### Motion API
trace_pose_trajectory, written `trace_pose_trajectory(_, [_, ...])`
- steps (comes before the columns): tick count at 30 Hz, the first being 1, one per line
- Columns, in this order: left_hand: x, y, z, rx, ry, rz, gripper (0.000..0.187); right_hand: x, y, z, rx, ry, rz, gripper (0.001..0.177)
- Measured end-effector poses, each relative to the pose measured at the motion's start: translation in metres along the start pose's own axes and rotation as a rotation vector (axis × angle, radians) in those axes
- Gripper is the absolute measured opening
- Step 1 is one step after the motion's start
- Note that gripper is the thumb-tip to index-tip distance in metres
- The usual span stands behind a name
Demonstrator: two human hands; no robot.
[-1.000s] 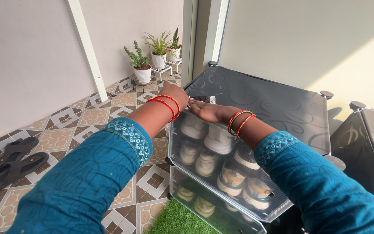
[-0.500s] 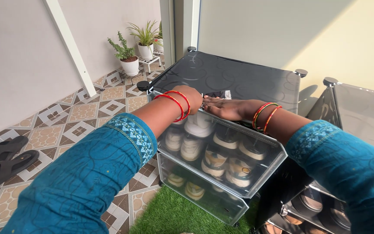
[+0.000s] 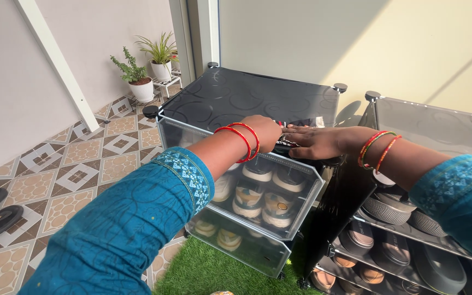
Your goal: The person sits on the floor and cleans a beige slip-on shoe with a red cloth, then places it back in a transparent shoe storage unit. The person then wipes the top and sides of the shoe storage units with the cloth.
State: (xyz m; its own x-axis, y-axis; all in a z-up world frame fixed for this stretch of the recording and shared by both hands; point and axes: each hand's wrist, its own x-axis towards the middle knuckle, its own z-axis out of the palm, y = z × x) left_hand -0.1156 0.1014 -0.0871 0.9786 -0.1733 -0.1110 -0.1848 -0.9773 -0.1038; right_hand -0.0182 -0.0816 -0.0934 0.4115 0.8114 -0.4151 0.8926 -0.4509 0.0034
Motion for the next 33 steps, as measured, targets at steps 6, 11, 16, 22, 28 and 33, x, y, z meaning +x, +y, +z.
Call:
trace_pose_trajectory(6, [0.01,0.037,-0.021,-0.084,0.014,0.071,0.036,-0.052,0.022,0.006,0.031,0.06,0.083,0.079])
trace_pose_trajectory(11, [0.032,0.049,-0.025,-0.161,0.113,0.233,0.047,-0.081,0.049,0.001,0.127,0.342,-0.082,0.053])
trace_pose_trajectory(16, [0.067,0.037,-0.033,-0.431,0.112,0.406,0.05,-0.081,0.048,-0.04,0.011,0.143,0.332,0.036])
trace_pose_trajectory(22, [0.113,0.012,-0.061,-0.194,0.426,0.325,0.029,-0.042,0.028,-0.095,-0.388,0.252,0.646,0.017])
trace_pose_trajectory(28, [0.072,-0.138,-0.036,0.357,0.658,0.068,0.015,0.103,-0.018,-0.088,-0.095,0.746,0.308,0.025])
trace_pose_trajectory(33, [0.026,-0.212,0.042,0.343,-0.051,-0.338,0.037,0.234,-0.104,-0.052,0.23,0.403,-0.13,0.057])
